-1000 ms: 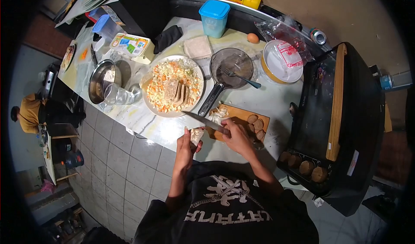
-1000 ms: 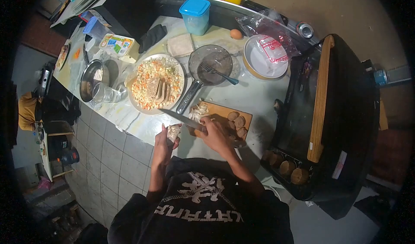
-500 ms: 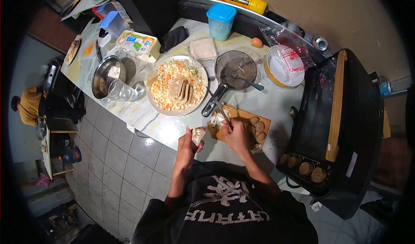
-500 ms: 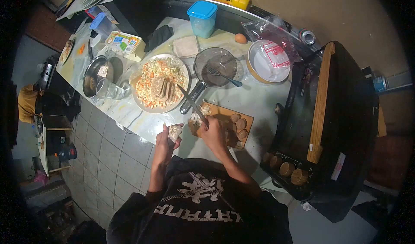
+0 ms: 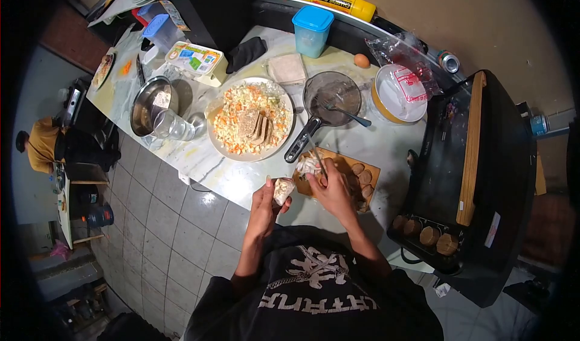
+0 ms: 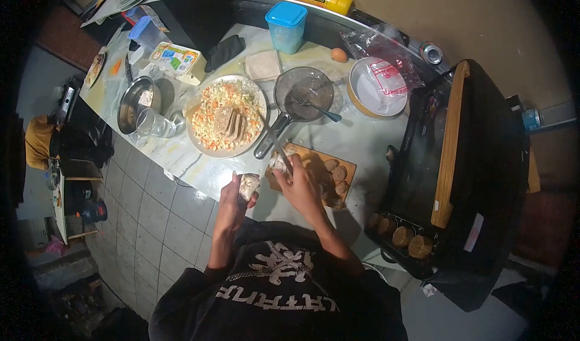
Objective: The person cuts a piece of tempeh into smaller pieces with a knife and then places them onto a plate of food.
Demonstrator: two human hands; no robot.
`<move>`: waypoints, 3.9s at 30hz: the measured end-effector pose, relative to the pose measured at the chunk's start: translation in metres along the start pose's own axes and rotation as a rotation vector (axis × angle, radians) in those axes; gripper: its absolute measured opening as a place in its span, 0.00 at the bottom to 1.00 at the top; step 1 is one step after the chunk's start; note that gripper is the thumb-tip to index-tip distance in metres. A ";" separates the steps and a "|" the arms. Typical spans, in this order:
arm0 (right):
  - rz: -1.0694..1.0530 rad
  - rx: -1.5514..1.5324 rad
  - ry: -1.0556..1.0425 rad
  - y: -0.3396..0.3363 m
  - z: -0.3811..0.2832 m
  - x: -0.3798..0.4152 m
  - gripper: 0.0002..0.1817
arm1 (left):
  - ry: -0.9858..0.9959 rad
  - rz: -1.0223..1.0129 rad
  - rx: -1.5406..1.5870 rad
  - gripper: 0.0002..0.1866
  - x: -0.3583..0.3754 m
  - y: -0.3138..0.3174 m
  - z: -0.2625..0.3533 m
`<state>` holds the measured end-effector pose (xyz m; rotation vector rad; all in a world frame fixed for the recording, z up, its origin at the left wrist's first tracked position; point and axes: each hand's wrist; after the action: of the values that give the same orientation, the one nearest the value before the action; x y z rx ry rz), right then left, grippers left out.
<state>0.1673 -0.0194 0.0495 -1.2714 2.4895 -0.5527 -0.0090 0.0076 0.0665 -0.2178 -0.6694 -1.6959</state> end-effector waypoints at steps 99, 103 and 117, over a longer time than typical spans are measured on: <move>-0.491 0.220 -0.463 -0.072 -0.056 0.049 0.35 | 0.274 -0.162 0.046 0.23 0.038 0.003 0.004; -0.491 0.253 -0.478 -0.071 -0.056 0.050 0.35 | 0.316 -0.166 0.027 0.23 0.037 0.002 0.003; -0.385 0.238 -0.552 -0.074 -0.056 0.048 0.36 | 0.203 -0.148 0.011 0.20 0.038 0.004 -0.002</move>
<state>0.1684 -0.0866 0.1293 -1.5574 1.6939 -0.4806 -0.0137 -0.0253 0.0846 0.0129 -0.5542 -1.8261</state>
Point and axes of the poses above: each hand's wrist, its own x-axis away from the middle knuckle, its own y-axis out of the palm, z = x × y, and after that the axes turned 13 degrees about z, right-handed
